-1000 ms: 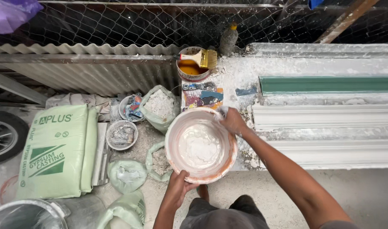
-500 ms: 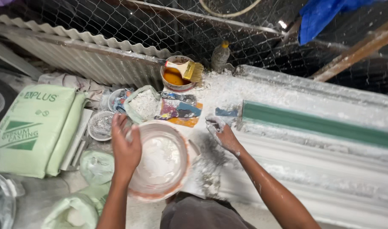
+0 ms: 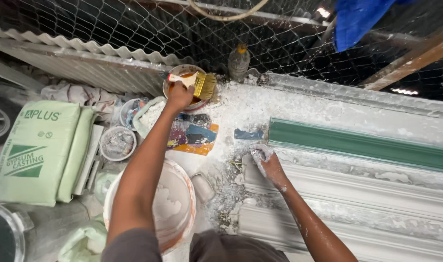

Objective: The person mixes water and white powder in a bucket by hand and then applies a liquid using a brush to a green and white trim piece, wiping it with a cloth.

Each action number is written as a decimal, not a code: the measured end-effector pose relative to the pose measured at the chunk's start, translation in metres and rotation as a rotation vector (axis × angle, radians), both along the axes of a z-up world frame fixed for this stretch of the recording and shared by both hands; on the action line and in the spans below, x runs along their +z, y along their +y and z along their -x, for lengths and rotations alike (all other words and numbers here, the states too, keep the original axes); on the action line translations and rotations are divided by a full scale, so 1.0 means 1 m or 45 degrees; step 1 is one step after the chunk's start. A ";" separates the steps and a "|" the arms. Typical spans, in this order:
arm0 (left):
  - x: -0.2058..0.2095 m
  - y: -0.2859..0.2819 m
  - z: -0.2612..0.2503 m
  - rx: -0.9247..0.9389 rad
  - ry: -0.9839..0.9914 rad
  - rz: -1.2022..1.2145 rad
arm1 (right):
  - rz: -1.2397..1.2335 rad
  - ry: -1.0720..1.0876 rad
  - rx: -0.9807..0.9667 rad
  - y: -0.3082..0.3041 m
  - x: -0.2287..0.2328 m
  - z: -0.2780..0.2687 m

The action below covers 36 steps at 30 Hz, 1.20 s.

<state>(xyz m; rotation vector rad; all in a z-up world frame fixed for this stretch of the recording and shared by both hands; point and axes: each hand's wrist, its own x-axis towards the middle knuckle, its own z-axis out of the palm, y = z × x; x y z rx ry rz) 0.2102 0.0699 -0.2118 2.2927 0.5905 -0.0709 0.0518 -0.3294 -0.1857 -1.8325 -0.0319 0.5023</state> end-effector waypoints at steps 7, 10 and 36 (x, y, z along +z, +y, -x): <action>-0.043 -0.006 -0.047 0.366 0.043 0.407 | -0.003 -0.022 0.002 0.002 -0.021 0.006; 0.020 -0.023 -0.029 0.599 -0.048 0.857 | -0.006 -0.040 0.002 0.003 -0.015 0.008; 0.142 -0.016 0.033 -0.473 -1.012 -0.215 | 0.106 -0.011 -0.395 -0.069 0.030 0.016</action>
